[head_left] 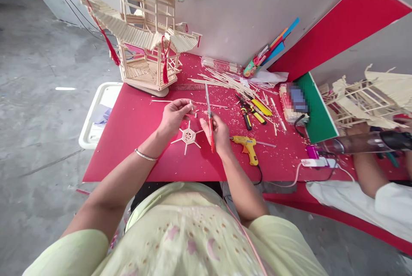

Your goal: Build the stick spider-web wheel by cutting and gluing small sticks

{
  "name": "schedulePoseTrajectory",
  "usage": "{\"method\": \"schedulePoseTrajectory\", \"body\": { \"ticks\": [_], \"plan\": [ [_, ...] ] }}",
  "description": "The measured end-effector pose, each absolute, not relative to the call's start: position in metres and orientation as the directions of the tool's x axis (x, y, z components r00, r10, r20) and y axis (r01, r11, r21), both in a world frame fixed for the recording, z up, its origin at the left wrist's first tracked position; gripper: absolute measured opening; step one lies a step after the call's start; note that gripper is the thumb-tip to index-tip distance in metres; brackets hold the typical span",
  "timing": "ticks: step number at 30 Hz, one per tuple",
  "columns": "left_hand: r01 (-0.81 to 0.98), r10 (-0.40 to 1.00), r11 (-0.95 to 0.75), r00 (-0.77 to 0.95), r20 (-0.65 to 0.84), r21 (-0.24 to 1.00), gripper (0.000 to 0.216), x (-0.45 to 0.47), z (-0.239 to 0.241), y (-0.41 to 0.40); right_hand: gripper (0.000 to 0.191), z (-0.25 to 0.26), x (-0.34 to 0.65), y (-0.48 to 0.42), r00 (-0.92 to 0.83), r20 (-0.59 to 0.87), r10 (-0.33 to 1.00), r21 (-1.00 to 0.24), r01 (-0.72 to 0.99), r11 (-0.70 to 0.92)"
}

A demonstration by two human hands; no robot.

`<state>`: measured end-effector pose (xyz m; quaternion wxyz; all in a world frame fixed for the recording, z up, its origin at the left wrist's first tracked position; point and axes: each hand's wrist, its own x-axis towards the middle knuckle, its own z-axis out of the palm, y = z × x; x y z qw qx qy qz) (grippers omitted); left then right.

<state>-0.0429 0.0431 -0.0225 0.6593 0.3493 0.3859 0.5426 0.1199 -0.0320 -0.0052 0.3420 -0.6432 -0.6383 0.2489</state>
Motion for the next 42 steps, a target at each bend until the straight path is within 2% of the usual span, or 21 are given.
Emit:
{"method": "schedulePoseTrajectory", "body": {
  "ticks": [2,7,10,20,31,36,42],
  "plan": [
    [-0.447,0.986,0.159,0.11,-0.123,0.88,0.041,-0.043,-0.021,0.042,0.048,-0.001,0.119,-0.033,0.043,0.131,0.99,-0.688,0.724,0.059],
    [-0.449,0.992,0.119,0.095,-0.086,0.886,0.035,-0.044,-0.02,0.043,0.055,0.006,0.119,-0.04,0.003,0.197,0.98,-0.367,0.928,0.071],
    [-0.445,0.995,0.088,0.073,-0.062,0.891,0.032,-0.044,-0.022,0.044,0.055,0.004,0.119,-0.041,-0.034,0.187,0.982,-0.279,0.956,0.086],
    [-0.36,1.0,0.016,-0.008,-0.02,0.933,0.024,-0.041,-0.029,0.043,0.051,0.005,0.115,-0.042,-0.054,0.13,0.99,-0.291,0.952,0.09],
    [-0.312,0.996,-0.052,-0.082,0.027,0.949,0.012,-0.035,-0.033,0.044,0.049,-0.002,0.109,-0.038,-0.016,0.086,0.996,-0.247,0.968,0.037],
    [-0.323,0.998,-0.001,-0.055,-0.018,0.946,0.02,-0.032,-0.031,0.042,0.046,-0.005,0.109,-0.034,-0.001,0.049,0.999,-0.251,0.968,0.013],
    [-0.33,0.993,0.075,-0.06,-0.1,0.941,0.016,-0.032,-0.033,0.044,0.044,-0.009,0.111,-0.03,-0.016,0.044,0.999,-0.233,0.972,0.025]
  ]
}}
